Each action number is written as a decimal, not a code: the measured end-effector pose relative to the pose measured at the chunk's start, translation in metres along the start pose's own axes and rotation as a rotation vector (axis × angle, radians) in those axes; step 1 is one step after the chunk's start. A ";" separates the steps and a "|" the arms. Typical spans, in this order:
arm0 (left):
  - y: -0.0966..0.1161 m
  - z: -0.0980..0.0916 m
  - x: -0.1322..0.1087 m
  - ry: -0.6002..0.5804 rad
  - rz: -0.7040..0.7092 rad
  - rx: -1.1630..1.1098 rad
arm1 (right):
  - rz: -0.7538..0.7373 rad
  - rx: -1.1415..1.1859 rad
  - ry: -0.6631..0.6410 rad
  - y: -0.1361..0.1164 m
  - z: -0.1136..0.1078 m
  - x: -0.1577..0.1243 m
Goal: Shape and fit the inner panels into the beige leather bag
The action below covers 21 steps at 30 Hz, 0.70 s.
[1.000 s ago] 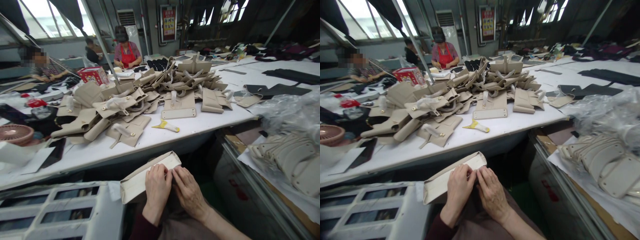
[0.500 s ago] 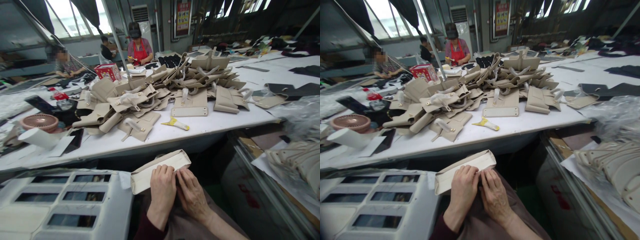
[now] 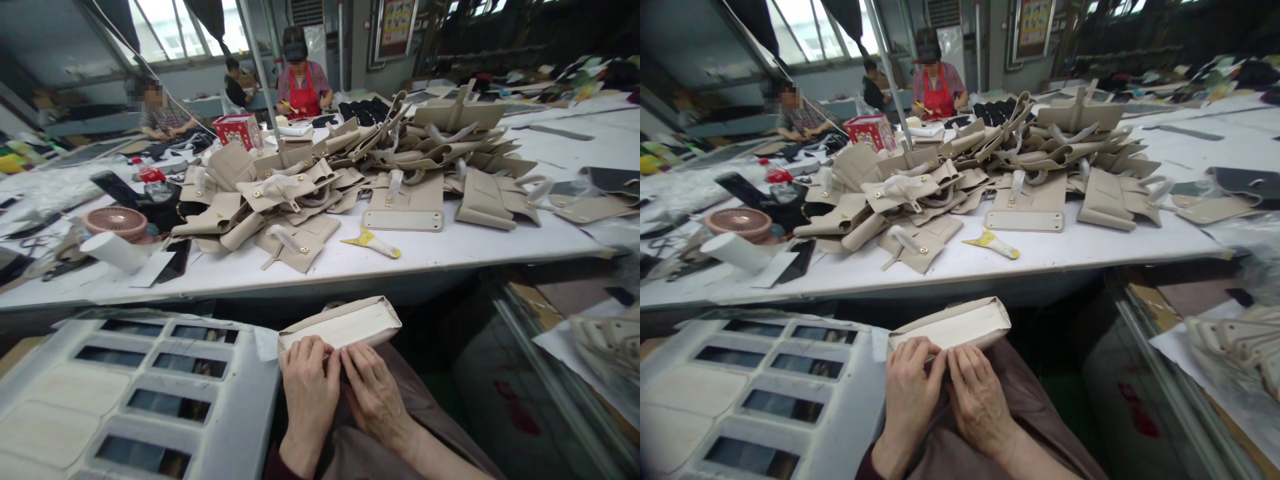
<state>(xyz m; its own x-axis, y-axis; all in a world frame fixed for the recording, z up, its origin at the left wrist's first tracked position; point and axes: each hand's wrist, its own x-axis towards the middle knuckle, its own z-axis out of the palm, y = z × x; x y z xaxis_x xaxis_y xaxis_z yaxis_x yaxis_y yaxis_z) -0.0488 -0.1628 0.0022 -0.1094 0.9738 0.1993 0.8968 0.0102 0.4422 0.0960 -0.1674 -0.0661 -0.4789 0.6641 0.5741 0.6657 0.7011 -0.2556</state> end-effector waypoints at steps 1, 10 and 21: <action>-0.002 0.000 -0.002 0.026 -0.010 -0.005 | -0.016 0.000 0.000 -0.002 0.002 0.001; -0.028 0.008 -0.027 0.297 -0.099 -0.080 | -0.153 0.012 -0.044 -0.016 0.018 0.007; -0.058 0.050 -0.065 0.412 -0.778 -1.021 | -0.233 0.023 -0.043 -0.031 0.026 0.018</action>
<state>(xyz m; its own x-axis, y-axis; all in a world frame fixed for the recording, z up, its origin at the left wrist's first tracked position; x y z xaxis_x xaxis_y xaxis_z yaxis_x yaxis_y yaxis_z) -0.0723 -0.2151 -0.0800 -0.7211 0.6527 -0.2324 -0.1534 0.1767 0.9722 0.0522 -0.1701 -0.0678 -0.6427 0.4934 0.5860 0.5209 0.8424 -0.1379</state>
